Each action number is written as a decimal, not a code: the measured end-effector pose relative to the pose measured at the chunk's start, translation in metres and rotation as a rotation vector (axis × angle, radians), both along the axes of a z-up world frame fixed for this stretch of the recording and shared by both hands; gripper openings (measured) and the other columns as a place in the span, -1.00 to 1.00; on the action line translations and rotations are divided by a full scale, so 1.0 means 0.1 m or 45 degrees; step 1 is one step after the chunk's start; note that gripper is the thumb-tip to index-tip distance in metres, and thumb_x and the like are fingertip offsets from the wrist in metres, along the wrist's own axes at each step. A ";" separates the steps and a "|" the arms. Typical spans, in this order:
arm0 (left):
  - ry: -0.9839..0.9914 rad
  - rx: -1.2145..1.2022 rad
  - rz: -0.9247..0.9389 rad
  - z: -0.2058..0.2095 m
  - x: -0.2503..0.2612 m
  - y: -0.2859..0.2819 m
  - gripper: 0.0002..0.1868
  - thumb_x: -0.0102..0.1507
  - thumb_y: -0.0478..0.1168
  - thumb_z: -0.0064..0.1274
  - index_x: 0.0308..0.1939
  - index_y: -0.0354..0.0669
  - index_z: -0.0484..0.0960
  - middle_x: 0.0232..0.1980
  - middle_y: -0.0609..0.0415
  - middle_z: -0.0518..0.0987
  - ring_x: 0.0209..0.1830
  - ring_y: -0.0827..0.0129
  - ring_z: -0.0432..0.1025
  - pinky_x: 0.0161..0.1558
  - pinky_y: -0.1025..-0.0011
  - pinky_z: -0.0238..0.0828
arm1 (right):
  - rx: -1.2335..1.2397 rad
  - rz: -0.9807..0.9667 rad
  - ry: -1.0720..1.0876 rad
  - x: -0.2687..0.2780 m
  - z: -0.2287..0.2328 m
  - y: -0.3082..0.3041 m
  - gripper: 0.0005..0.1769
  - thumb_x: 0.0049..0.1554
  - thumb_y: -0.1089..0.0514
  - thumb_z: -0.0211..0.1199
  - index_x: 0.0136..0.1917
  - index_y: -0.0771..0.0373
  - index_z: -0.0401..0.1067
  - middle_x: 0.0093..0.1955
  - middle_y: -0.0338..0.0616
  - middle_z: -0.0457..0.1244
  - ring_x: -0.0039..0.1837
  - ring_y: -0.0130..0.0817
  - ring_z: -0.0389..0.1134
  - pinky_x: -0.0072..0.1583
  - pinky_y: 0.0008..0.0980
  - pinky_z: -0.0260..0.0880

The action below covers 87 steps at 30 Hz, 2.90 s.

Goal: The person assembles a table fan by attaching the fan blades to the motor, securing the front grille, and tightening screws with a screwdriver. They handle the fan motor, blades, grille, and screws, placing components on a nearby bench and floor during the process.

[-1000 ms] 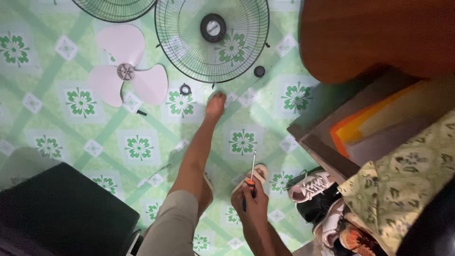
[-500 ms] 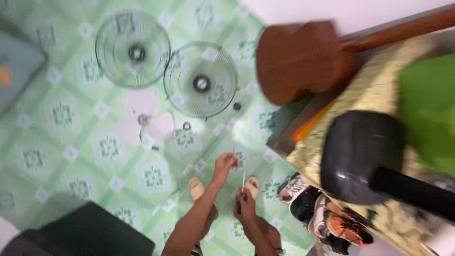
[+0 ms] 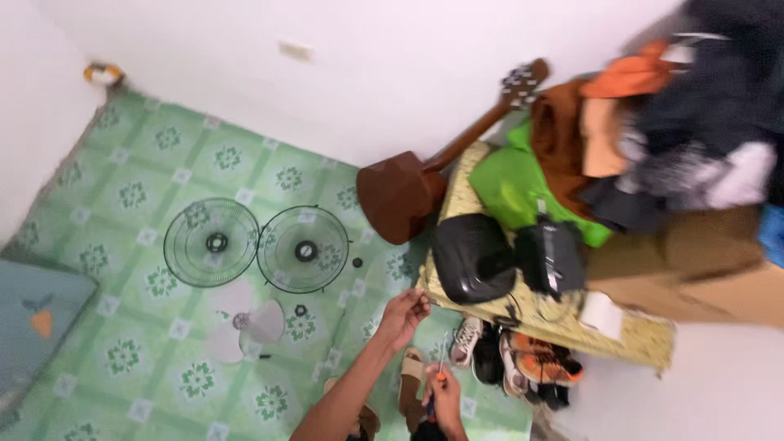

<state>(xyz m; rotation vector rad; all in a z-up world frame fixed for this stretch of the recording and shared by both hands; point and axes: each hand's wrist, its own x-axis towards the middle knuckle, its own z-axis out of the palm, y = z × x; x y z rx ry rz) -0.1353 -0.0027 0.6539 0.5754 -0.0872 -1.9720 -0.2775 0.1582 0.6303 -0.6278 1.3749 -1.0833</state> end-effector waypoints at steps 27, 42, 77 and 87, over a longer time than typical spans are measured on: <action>-0.147 -0.540 -0.387 2.72 -1.19 -0.05 -0.86 0.38 -0.27 0.13 -0.08 -0.29 0.69 -0.14 0.04 0.64 -0.10 0.35 0.54 0.06 0.33 0.55 | -0.625 -0.696 -0.328 -0.89 2.93 -0.72 -0.70 0.23 0.23 0.28 0.18 0.46 0.44 -0.34 -0.18 0.23 -0.42 -0.49 0.16 -0.35 -0.41 0.20; 0.014 -0.652 -0.740 3.14 -1.57 -0.12 -0.80 0.42 -0.17 0.08 -0.11 -0.26 0.68 -0.15 0.07 0.64 -0.15 0.38 0.51 -0.32 0.35 0.53 | -0.748 -0.889 0.136 -1.10 3.44 -0.82 -0.78 0.19 0.33 0.30 0.10 0.50 0.50 0.12 -0.08 0.34 -0.38 -0.52 0.25 -0.34 -0.53 0.24; -0.646 -1.372 -0.631 2.75 -1.41 -0.18 -0.84 0.30 -0.36 0.24 -0.05 -0.36 0.71 0.00 0.08 0.56 -0.01 0.43 0.49 0.00 0.42 0.49 | -0.574 -1.180 -0.185 -0.70 3.15 -0.65 -0.75 0.25 0.25 0.29 0.13 0.48 0.49 -0.38 -0.11 0.26 -0.43 -0.49 0.21 -0.35 -0.52 0.21; 0.258 0.004 -1.128 2.06 -1.46 -0.11 -0.87 0.43 -0.17 0.02 -0.06 -0.12 0.56 -0.10 0.16 0.53 -0.01 0.38 0.42 0.16 0.32 0.34 | -0.365 -1.171 -0.121 -0.55 3.05 -0.42 -0.78 0.25 0.24 0.24 0.11 0.44 0.44 -0.29 -0.11 0.28 -0.41 -0.49 0.20 -0.35 -0.47 0.22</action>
